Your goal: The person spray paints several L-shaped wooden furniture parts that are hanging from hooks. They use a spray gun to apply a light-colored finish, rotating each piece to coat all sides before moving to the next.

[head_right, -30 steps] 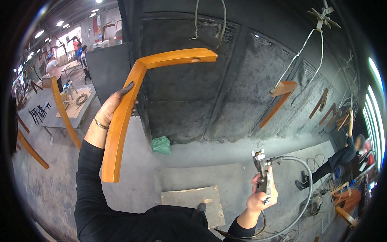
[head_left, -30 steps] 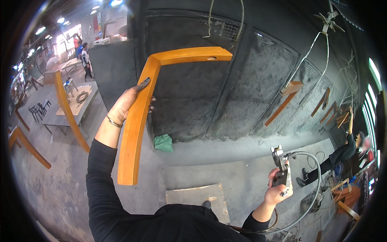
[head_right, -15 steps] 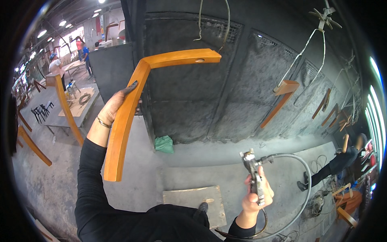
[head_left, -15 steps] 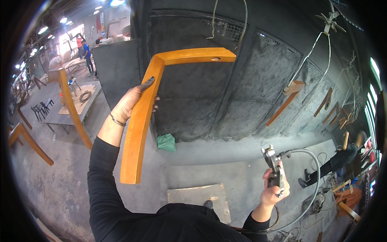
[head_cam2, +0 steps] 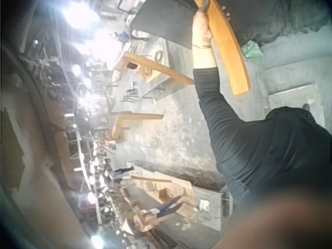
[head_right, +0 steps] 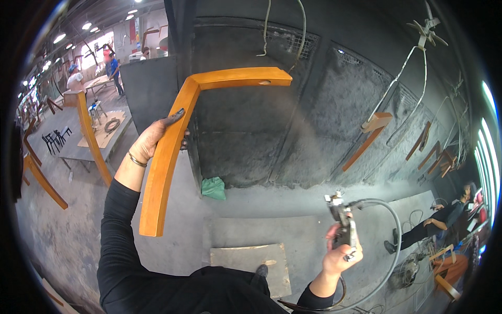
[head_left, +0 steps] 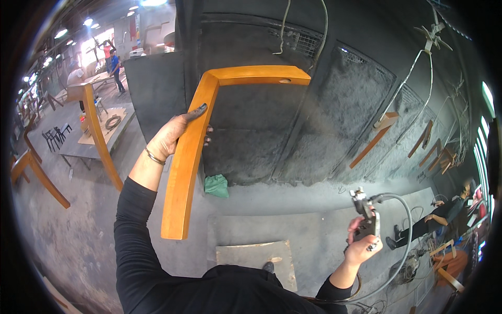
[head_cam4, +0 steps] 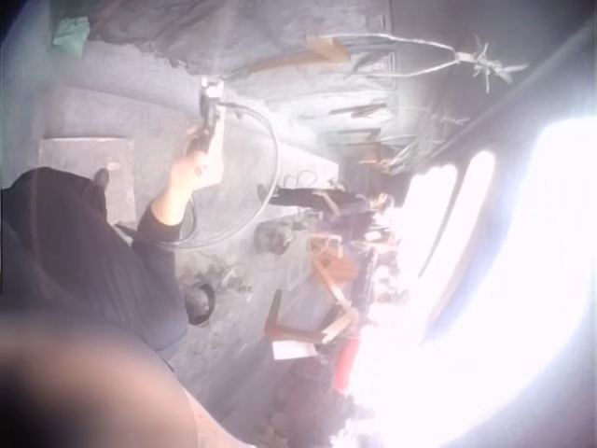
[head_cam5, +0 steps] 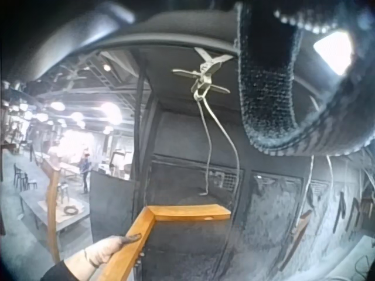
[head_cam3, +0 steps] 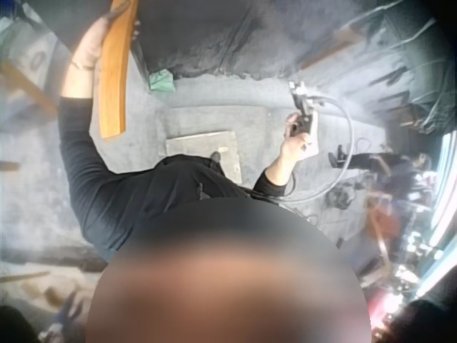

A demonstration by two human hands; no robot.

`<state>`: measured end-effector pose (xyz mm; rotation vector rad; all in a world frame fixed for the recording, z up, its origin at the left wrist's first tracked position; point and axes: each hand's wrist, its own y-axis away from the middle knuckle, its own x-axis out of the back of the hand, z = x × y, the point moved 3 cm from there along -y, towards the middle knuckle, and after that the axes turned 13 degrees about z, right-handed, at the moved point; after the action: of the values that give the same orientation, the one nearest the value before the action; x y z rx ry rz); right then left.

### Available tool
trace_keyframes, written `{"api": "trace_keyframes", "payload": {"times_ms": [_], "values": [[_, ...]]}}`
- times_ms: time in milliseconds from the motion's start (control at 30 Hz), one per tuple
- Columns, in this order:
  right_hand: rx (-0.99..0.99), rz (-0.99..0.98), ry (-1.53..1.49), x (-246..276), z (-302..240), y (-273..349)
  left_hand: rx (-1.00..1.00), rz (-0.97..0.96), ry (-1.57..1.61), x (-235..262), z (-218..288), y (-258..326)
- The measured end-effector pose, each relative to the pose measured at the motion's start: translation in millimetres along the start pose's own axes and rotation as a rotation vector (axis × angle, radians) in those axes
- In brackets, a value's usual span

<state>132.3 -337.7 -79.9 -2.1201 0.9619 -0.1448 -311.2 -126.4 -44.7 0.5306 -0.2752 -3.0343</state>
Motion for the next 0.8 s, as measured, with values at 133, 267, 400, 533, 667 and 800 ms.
{"api": "trace_keyframes", "payload": {"times_ms": [133,267,400,533,667,800], "values": [[0.046,0.074,0.055,22.6,-2.6,-13.2,-0.178,-0.022,-0.135,11.5,4.0,-1.0],[0.095,0.08,0.075,36.0,-16.4,-29.7,-0.683,0.006,-0.458,24.4,9.1,-10.8],[0.072,-0.012,0.053,35.9,-39.7,-56.9,-0.995,0.137,-0.799,38.8,11.6,-20.8],[-0.044,-0.104,0.006,27.0,-64.3,-93.2,-0.879,0.209,-0.775,44.5,14.9,-28.3],[-0.146,-0.17,-0.026,12.7,-84.5,-110.9,-0.935,0.246,-0.751,40.1,14.1,-27.2],[-0.187,-0.268,-0.022,-7.4,-100.5,-130.0,-0.958,0.281,-0.714,40.2,15.2,-29.4]]}}
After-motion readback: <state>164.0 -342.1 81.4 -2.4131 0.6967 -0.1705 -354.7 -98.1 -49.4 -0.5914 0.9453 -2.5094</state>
